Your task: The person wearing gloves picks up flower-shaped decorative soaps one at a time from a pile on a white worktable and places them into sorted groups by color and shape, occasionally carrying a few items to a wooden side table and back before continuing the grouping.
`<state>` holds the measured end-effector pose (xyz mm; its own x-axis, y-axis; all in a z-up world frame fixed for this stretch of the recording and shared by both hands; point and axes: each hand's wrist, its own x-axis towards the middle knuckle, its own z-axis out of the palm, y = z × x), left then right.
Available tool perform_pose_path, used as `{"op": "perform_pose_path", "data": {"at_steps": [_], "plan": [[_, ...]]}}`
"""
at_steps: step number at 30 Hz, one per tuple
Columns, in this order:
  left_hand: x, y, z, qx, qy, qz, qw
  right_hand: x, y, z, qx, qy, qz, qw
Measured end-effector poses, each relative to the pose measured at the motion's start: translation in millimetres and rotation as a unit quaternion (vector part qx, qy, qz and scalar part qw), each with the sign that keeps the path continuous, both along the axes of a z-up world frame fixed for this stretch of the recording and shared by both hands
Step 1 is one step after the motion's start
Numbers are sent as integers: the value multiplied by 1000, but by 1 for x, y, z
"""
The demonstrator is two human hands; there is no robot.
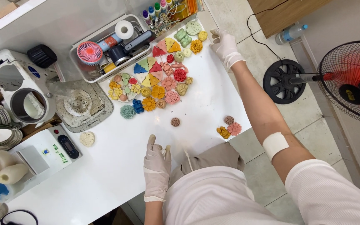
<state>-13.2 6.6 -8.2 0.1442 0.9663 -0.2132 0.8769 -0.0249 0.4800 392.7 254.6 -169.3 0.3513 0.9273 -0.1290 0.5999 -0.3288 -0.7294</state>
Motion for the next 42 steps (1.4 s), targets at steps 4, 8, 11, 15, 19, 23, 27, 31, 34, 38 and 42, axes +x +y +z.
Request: {"op": "perform_pose_path", "data": {"at_steps": [4,8,11,15,19,23,27,31,34,38,42], "plan": [[-1,-4,6,-32,5,-5,999,12,-85,62,-44,-36,22,998],[-1,-6,3,2,1,-12,1000,-25,-177,130,-267,-38,98,958],[1,-8,1,-10,-3,-14,1000,-58,-228,141,-341,-57,112,932],[-4,-17,-6,0,-48,-30,998,-93,-266,130,-338,-138,52,930],[-9,-23,-7,17,-32,-37,999,-93,-266,108,-306,-114,14,945],[-16,-29,-8,10,-30,-22,999,-86,-240,105,-277,-55,-9,959],[-20,-33,-6,8,-16,5,1000,-71,-183,74,-90,86,-63,990],[-21,-32,-4,-19,1,25,1000,-80,-113,59,-34,59,-64,996],[-19,-28,-2,-7,1,28,1000,-79,-76,33,31,7,-59,998],[-17,-21,1,-20,18,32,999,-57,-48,12,43,18,-157,986],[-13,-18,-9,-26,26,32,999,-39,-33,-6,38,14,-115,993]]}}
